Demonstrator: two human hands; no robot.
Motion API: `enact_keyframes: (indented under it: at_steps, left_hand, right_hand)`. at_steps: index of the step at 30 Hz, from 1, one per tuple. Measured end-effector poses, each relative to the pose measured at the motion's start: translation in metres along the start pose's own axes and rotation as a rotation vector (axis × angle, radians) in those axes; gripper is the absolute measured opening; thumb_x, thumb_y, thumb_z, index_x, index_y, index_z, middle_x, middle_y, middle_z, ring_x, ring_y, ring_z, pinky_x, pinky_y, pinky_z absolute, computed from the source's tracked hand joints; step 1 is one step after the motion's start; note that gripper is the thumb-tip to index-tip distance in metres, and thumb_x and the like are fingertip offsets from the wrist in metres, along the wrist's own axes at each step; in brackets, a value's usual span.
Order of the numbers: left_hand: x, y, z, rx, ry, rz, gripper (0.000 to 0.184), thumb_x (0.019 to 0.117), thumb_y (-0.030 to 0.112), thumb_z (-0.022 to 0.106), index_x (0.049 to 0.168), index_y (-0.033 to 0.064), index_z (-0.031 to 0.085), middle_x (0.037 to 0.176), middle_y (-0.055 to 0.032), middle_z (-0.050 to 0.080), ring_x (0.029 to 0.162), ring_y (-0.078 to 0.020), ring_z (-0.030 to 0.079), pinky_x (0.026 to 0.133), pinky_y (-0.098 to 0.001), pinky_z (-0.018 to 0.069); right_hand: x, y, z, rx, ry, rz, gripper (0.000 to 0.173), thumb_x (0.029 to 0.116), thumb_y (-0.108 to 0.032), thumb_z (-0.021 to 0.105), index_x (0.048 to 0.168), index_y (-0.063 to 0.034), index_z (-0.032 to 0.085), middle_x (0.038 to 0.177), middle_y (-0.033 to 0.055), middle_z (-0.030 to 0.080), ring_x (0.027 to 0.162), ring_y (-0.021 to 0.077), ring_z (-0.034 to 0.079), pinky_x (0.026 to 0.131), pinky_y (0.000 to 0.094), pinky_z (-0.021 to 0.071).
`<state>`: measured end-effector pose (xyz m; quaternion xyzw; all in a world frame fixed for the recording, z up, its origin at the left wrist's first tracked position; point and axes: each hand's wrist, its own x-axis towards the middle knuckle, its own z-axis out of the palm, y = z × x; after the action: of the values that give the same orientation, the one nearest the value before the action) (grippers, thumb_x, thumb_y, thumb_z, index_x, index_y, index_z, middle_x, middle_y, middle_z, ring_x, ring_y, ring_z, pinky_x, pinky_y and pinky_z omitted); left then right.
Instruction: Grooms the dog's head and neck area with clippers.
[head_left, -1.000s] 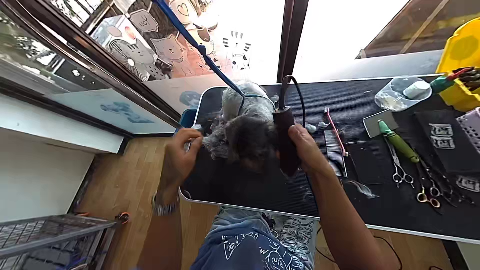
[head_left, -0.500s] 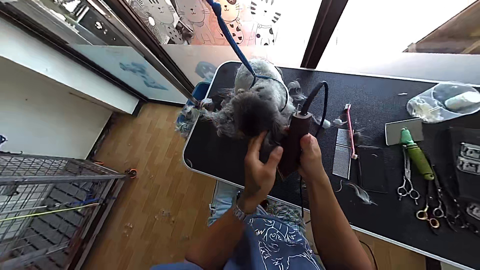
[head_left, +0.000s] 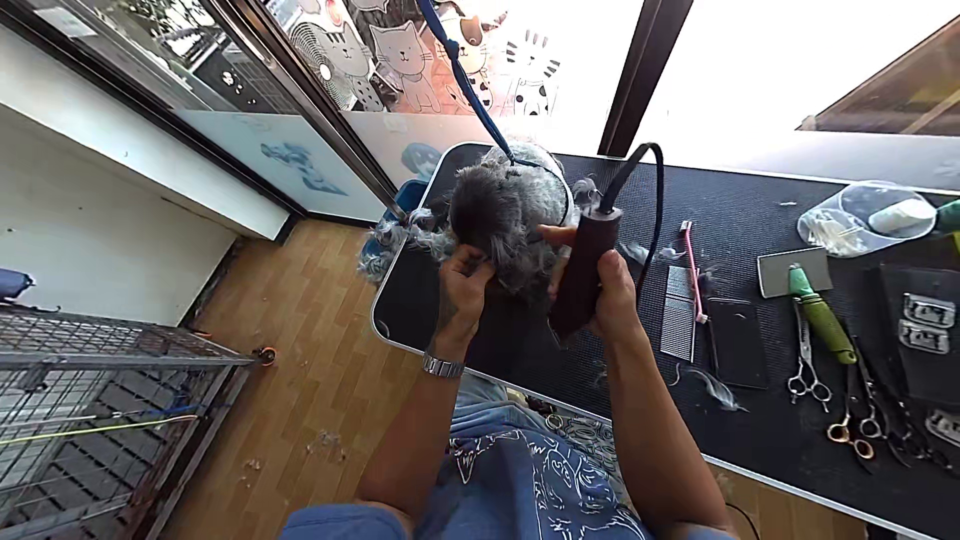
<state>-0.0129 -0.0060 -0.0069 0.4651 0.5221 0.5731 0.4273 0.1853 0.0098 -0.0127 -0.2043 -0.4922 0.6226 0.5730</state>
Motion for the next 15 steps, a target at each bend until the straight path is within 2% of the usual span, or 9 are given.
enact_keyframes:
  at_steps: [2,3,5,6,8,9,11,12,15]
  left_hand:
    - [-0.002,0.003,-0.002,0.005,-0.063,-0.054,0.013,0.0976,0.003,0.057,0.106,0.0071,0.067,0.093,-0.0009,0.069,0.083,-0.0074,0.065,0.076,-0.0283,0.0563]
    - [-0.003,0.006,-0.004,-0.013,-0.102,-0.096,0.019,0.1008,0.010,0.053,0.113,0.0057,0.067,0.100,-0.0024,0.069,0.090,-0.0089,0.065,0.082,-0.0309,0.0557]
    - [-0.001,0.016,-0.006,-0.079,-0.152,-0.197,0.042,0.1080,0.039,0.041,0.126,0.0067,0.062,0.120,-0.0037,0.067,0.111,-0.0116,0.063,0.099,-0.0357,0.0523]
    - [0.002,0.021,-0.005,-0.082,-0.133,-0.240,0.055,0.1068,0.053,0.038,0.129,0.0073,0.061,0.125,-0.0043,0.066,0.116,-0.0130,0.062,0.101,-0.0375,0.0512]
    - [0.007,0.030,0.003,0.017,-0.036,-0.277,0.068,0.0994,0.068,0.045,0.128,0.0084,0.063,0.123,-0.0056,0.067,0.115,-0.0162,0.063,0.100,-0.0418,0.0524]
    - [0.008,0.032,0.009,0.089,0.026,-0.269,0.067,0.0961,0.068,0.052,0.118,0.0069,0.066,0.113,-0.0077,0.069,0.104,-0.0182,0.065,0.092,-0.0433,0.0553]
    - [0.013,0.031,0.021,0.171,0.101,-0.181,0.046,0.0950,0.054,0.066,0.097,0.0083,0.068,0.086,-0.0043,0.068,0.074,-0.0132,0.066,0.067,-0.0347,0.0586]
    - [0.014,0.030,0.024,0.166,0.100,-0.145,0.036,0.0964,0.045,0.068,0.094,0.0088,0.068,0.083,-0.0036,0.068,0.070,-0.0119,0.066,0.064,-0.0324,0.0582]
    - [0.016,0.032,0.021,0.113,0.109,-0.121,0.025,0.0992,0.035,0.065,0.100,0.0106,0.070,0.094,-0.0041,0.070,0.083,-0.0131,0.067,0.074,-0.0364,0.0578]
  right_hand:
    - [0.009,0.000,0.008,-0.084,-0.073,0.032,0.068,0.0996,-0.067,0.043,0.141,-0.0143,0.048,0.130,0.0052,0.068,0.067,0.0090,0.066,0.057,0.0251,0.0578]
    - [0.010,0.002,0.012,-0.139,-0.074,0.074,0.067,0.1002,-0.067,0.043,0.142,-0.0149,0.048,0.122,0.0037,0.070,0.065,0.0095,0.066,0.056,0.0262,0.0580]
    - [0.011,0.011,0.017,-0.193,-0.064,0.139,0.066,0.0987,-0.068,0.046,0.136,-0.0129,0.051,0.092,0.0038,0.070,0.061,0.0126,0.065,0.055,0.0296,0.0597]
    - [0.011,0.016,0.019,-0.210,-0.071,0.159,0.066,0.0987,-0.067,0.047,0.133,-0.0111,0.052,0.084,0.0045,0.068,0.060,0.0137,0.066,0.056,0.0305,0.0604]
    - [0.009,0.022,0.021,-0.236,-0.092,0.198,0.062,0.0999,-0.064,0.047,0.131,-0.0103,0.053,0.085,0.0060,0.069,0.061,0.0153,0.067,0.056,0.0316,0.0610]
    - [0.007,0.024,0.022,-0.245,-0.098,0.213,0.061,0.1008,-0.063,0.044,0.131,-0.0109,0.053,0.088,0.0063,0.069,0.061,0.0156,0.067,0.056,0.0315,0.0609]
    - [0.003,0.024,0.025,-0.236,-0.075,0.220,0.058,0.1025,-0.061,0.040,0.132,-0.0128,0.052,0.092,0.0062,0.069,0.062,0.0154,0.067,0.056,0.0310,0.0603]
    - [0.001,0.024,0.024,-0.204,-0.038,0.210,0.058,0.1026,-0.061,0.040,0.133,-0.0137,0.052,0.098,0.0056,0.070,0.064,0.0150,0.067,0.057,0.0308,0.0604]
    - [-0.005,0.016,0.015,0.056,0.193,0.131,0.060,0.1008,-0.064,0.044,0.140,-0.0186,0.050,0.100,0.0022,0.070,0.075,0.0132,0.069,0.066,0.0304,0.0607]
